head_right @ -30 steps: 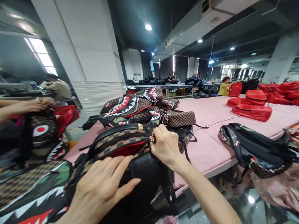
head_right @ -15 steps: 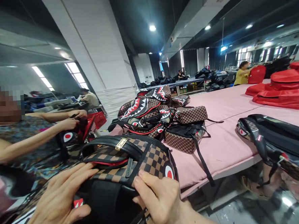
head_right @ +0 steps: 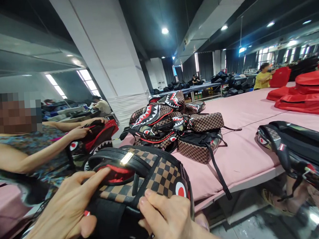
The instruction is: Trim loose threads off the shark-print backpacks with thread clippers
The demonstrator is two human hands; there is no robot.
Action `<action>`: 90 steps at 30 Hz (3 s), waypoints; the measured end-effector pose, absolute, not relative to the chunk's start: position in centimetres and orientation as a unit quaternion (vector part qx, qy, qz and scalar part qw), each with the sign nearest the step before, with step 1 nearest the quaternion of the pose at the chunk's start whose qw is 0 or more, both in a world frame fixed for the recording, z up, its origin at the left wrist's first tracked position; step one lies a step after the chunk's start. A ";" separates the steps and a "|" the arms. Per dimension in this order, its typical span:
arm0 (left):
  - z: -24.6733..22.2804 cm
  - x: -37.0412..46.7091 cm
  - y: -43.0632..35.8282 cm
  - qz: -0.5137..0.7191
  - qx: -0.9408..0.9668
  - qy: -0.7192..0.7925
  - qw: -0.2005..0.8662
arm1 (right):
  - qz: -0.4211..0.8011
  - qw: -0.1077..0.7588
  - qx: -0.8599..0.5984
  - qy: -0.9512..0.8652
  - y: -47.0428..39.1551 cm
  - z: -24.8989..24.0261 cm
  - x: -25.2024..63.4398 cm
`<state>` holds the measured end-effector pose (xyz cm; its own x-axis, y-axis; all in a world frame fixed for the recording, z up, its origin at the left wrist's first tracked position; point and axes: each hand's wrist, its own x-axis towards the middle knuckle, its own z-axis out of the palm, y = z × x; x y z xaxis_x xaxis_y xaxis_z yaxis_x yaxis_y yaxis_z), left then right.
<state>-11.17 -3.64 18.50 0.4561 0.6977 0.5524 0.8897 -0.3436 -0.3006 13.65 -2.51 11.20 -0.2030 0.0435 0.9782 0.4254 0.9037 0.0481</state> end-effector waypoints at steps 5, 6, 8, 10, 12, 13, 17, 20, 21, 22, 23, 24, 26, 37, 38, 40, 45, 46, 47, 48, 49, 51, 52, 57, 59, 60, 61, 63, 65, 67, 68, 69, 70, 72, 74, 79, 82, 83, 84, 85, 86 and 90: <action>19.9 -11.2 -3.2 -0.093 -0.829 -0.489 0.254 | -0.149 0.615 -0.151 -0.759 -2.8 11.6 13.7; 20.2 -11.2 -3.1 -0.081 -0.830 -0.493 0.248 | -0.146 0.616 -0.149 -0.760 -2.8 11.5 13.6; 20.8 -10.9 -2.8 -0.072 -0.827 -0.505 0.238 | -0.142 0.618 -0.148 -0.759 -2.9 11.4 13.5; 21.5 -10.1 -2.4 -0.070 -0.824 -0.518 0.218 | -0.138 0.621 -0.145 -0.758 -3.1 11.4 13.6; 22.2 -9.1 -2.0 -0.058 -0.824 -0.529 0.193 | -0.114 0.619 -0.135 -0.765 -3.1 11.7 14.1; 22.6 -8.6 -1.8 -0.046 -0.826 -0.532 0.180 | -0.082 0.614 -0.126 -0.775 -2.9 12.1 14.5; 23.3 -6.9 -1.9 -0.013 -0.831 -0.533 0.158 | 0.147 0.600 -0.180 -0.766 0.4 15.3 16.5; 23.0 -6.3 -2.7 -0.021 -0.816 -0.549 0.178 | 0.270 0.592 -0.285 -0.704 4.7 18.8 15.8; 22.9 -6.1 -2.9 -0.022 -0.812 -0.554 0.181 | 0.299 0.557 -0.288 -0.719 6.0 20.0 15.0; 22.9 -6.0 -3.1 -0.020 -0.809 -0.560 0.180 | 0.325 0.511 -0.274 -0.748 7.0 21.2 14.0; 22.9 -6.0 -3.3 -0.017 -0.806 -0.564 0.176 | 0.348 0.450 -0.248 -0.784 7.7 22.3 13.0; 22.8 -6.0 -3.4 -0.013 -0.805 -0.568 0.172 | 0.372 0.380 -0.218 -0.818 8.2 23.4 12.0; 22.7 -6.2 -3.6 -0.014 -0.804 -0.569 0.170 | 0.410 0.247 -0.162 -0.863 8.4 25.2 10.5; 20.7 -8.5 -2.9 -0.146 -0.829 -0.518 0.153 | 0.612 0.233 -0.189 -0.732 9.6 23.6 10.6; 21.0 -8.5 -2.7 -0.143 -0.829 -0.521 0.142 | 0.622 0.239 -0.199 -0.718 9.6 23.6 10.3; 21.5 -8.7 -2.2 -0.147 -0.834 -0.515 0.130 | 0.615 0.242 -0.215 -0.719 9.6 23.9 9.6; 21.6 -9.1 -1.5 -0.169 -0.835 -0.507 0.129 | 0.539 0.205 -0.215 -0.788 9.6 25.7 8.6; 21.5 -9.2 -1.5 -0.175 -0.834 -0.506 0.130 | 0.528 0.188 -0.220 -0.798 9.7 25.9 8.7; 21.4 -9.3 -1.4 -0.184 -0.835 -0.501 0.132 | 0.519 0.170 -0.227 -0.806 9.8 26.1 8.8; 21.2 -9.5 -1.4 -0.196 -0.837 -0.492 0.138 | 0.511 0.152 -0.233 -0.814 9.9 26.2 8.9; 21.0 -9.7 -1.4 -0.216 -0.838 -0.480 0.146 | 0.502 0.138 -0.236 -0.821 10.0 26.2 9.0; 20.4 -10.3 -1.4 -0.285 -0.833 -0.444 0.167 | 0.479 0.114 -0.231 -0.839 10.0 26.3 9.1; 20.1 -10.7 -1.4 -0.326 -0.827 -0.423 0.176 | 0.464 0.105 -0.225 -0.850 10.0 26.3 9.1; 18.1 -12.3 -1.4 -0.403 -0.809 -0.367 0.221 | 0.438 0.106 -0.215 -0.866 10.1 26.1 8.6; 17.8 -12.4 -1.2 -0.386 -0.805 -0.387 0.232 | 0.453 0.123 -0.221 -0.855 10.2 25.8 8.5; 17.9 -12.4 -1.2 -0.370 -0.806 -0.399 0.233 | 0.461 0.137 -0.225 -0.847 10.3 25.6 8.5; 18.2 -12.2 -1.1 -0.348 -0.811 -0.410 0.229 | 0.470 0.152 -0.230 -0.838 10.3 25.4 8.5; 19.4 -11.7 -0.9 -0.278 -0.833 -0.437 0.195 | 0.485 0.175 -0.238 -0.823 10.3 25.3 8.7; 21.1 -11.1 -0.5 -0.199 -0.850 -0.465 0.146 | 0.484 0.177 -0.240 -0.823 10.1 25.4 8.9; 22.5 -10.6 -0.1 -0.150 -0.861 -0.471 0.122 | 0.454 0.161 -0.238 -0.843 10.0 25.7 8.9; 22.9 -10.4 0.2 -0.142 -0.866 -0.463 0.122 | 0.433 0.156 -0.238 -0.856 9.9 25.9 8.8; 23.1 -10.3 0.4 -0.143 -0.873 -0.449 0.128 | 0.409 0.155 -0.239 -0.867 9.8 26.1 8.6; 22.9 -10.2 0.5 -0.155 -0.878 -0.433 0.137 | 0.384 0.158 -0.241 -0.877 9.8 26.2 8.3; 22.0 -10.3 0.2 -0.206 -0.880 -0.396 0.165 | 0.328 0.180 -0.250 -0.893 9.8 26.0 7.6; 20.6 -10.4 -0.6 -0.276 -0.873 -0.349 0.198 | 0.253 0.211 -0.272 -0.904 9.9 25.3 6.9; 18.6 -10.5 -3.3 -0.318 -0.887 -0.286 0.176 | 0.213 0.254 -0.335 -0.882 10.3 23.1 6.2; 19.0 -10.3 -3.9 -0.287 -0.902 -0.293 0.135 | 0.268 0.259 -0.347 -0.861 10.3 22.6 6.5; 19.5 -10.3 -3.9 -0.274 -0.906 -0.299 0.117 | 0.280 0.258 -0.350 -0.856 10.3 22.6 6.5; 20.0 -10.2 -3.8 -0.253 -0.911 -0.311 0.095 | 0.287 0.257 -0.354 -0.853 10.2 22.6 6.6; 20.7 -10.2 -3.7 -0.219 -0.917 -0.326 0.068 | 0.288 0.257 -0.357 -0.851 10.1 22.7 6.6; 21.5 -10.1 -3.4 -0.171 -0.923 -0.342 0.037 | 0.286 0.256 -0.358 -0.851 10.0 22.8 6.5; 24.3 -9.6 -1.2 0.057 -0.916 -0.372 -0.138 | 0.273 0.243 -0.333 -0.869 9.6 23.0 6.5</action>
